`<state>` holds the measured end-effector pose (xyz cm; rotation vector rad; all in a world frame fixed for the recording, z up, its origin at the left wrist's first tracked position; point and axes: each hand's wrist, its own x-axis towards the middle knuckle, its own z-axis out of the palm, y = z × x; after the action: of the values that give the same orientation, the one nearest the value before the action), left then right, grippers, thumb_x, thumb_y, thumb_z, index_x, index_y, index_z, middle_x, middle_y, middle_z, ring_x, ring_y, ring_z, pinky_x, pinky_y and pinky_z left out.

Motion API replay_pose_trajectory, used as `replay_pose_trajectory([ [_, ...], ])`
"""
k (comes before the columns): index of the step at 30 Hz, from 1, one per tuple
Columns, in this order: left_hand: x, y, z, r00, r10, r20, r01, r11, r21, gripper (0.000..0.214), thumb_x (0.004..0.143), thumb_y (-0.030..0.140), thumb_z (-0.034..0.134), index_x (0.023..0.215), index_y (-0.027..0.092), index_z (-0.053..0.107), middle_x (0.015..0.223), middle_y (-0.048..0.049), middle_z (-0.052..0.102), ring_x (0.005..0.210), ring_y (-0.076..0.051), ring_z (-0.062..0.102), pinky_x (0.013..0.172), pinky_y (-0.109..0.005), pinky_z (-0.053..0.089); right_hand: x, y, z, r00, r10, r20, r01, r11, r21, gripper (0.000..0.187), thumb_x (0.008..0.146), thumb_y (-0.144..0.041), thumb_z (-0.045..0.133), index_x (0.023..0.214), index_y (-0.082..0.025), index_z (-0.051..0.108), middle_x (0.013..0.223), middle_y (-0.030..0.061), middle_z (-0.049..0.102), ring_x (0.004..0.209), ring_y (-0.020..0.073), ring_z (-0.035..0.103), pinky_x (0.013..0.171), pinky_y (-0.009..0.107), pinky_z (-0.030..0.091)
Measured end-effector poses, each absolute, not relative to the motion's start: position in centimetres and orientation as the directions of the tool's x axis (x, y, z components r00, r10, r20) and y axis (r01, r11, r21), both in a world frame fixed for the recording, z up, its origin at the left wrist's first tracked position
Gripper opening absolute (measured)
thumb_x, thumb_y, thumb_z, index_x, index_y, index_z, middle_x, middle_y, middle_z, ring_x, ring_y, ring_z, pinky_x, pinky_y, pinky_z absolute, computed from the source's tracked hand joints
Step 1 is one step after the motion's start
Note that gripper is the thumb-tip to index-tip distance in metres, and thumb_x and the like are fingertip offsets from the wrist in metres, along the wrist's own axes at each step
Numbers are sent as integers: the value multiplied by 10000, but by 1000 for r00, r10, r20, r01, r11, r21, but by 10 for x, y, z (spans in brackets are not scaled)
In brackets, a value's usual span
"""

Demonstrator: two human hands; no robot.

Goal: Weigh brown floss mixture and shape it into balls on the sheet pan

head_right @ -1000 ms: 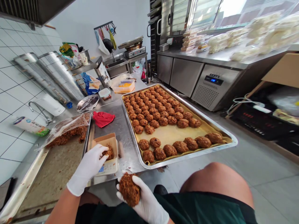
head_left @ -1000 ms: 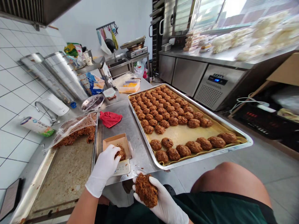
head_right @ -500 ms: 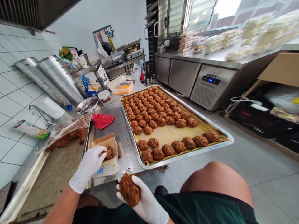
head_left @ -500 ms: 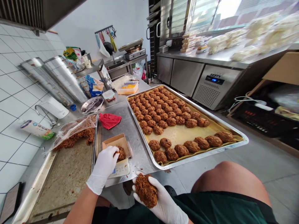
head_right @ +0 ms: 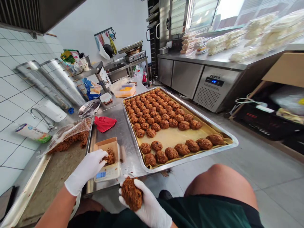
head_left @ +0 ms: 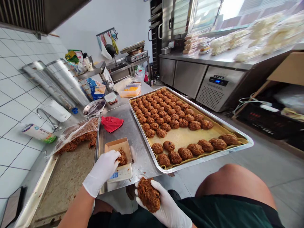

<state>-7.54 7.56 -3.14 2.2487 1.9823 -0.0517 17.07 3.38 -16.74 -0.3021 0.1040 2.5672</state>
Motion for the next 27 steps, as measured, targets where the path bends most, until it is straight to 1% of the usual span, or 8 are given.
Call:
replay_pose_trajectory([
  [3, -75, 80, -32, 127, 984, -123, 991, -120, 60, 124, 866, 168, 533, 916, 236, 624, 906, -57, 694, 870, -238, 650, 798, -330, 415, 171, 35, -168, -829, 507, -236, -525, -851, 18, 385, 929, -361, 505, 1229, -171, 653, 1162, 127, 747, 1048, 284, 697, 968, 458, 470],
  [9, -70, 79, -33, 79, 995, -61, 995, -76, 57, 118, 801, 135, 532, 821, 243, 574, 807, -30, 688, 782, -224, 650, 713, -306, 369, 172, 35, -168, -832, 504, -233, -524, -851, 29, 392, 923, -369, 516, 1225, -162, 656, 1152, 129, 751, 1039, 280, 701, 970, 454, 470],
  [11, -69, 78, -32, 49, 998, -26, 996, -48, 71, 123, 797, 142, 533, 830, 253, 572, 761, -11, 682, 738, -218, 650, 673, -298, 356, 172, 35, -168, -831, 505, -234, -525, -851, 30, 387, 924, -369, 517, 1223, -168, 660, 1145, 132, 753, 1042, 281, 701, 975, 459, 465],
  [15, -71, 75, -28, -21, 998, 67, 993, 13, 118, 129, 842, 172, 515, 894, 270, 581, 696, 23, 656, 672, -197, 647, 625, -280, 355, 171, 34, -168, -830, 505, -238, -528, -848, 41, 376, 921, -361, 523, 1210, -171, 670, 1139, 127, 756, 1033, 281, 702, 983, 468, 458],
  [18, -74, 73, -29, -90, 983, 162, 984, 63, 167, 130, 884, 195, 496, 938, 268, 588, 765, 23, 688, 716, -180, 668, 666, -262, 404, 170, 33, -168, -828, 505, -245, -529, -848, 42, 365, 916, -356, 528, 1189, -167, 680, 1138, 122, 757, 1026, 281, 703, 981, 467, 457],
  [22, -76, 69, -30, -174, 939, 297, 971, 113, 212, 162, 914, 217, 489, 1024, 252, 601, 996, -21, 726, 901, -198, 688, 792, -281, 454, 170, 33, -165, -822, 514, -246, -533, -846, 15, 347, 912, -362, 531, 1154, -176, 695, 1134, 120, 757, 1020, 291, 703, 955, 467, 466],
  [25, -71, 65, -26, -186, 904, 384, 962, 88, 257, 195, 923, 220, 485, 1073, 246, 608, 1118, -36, 700, 1035, -202, 660, 904, -298, 459, 172, 33, -162, -820, 517, -245, -535, -845, 10, 357, 911, -364, 533, 1171, -174, 685, 1139, 120, 755, 1028, 283, 701, 974, 467, 458],
  [27, -62, 58, -20, -185, 886, 424, 954, 58, 294, 202, 926, 233, 492, 1085, 248, 615, 1157, -45, 671, 1085, -210, 638, 939, -311, 463, 172, 34, -161, -819, 519, -244, -538, -843, 14, 361, 911, -356, 534, 1185, -170, 677, 1137, 117, 756, 1036, 276, 698, 1000, 474, 444],
])
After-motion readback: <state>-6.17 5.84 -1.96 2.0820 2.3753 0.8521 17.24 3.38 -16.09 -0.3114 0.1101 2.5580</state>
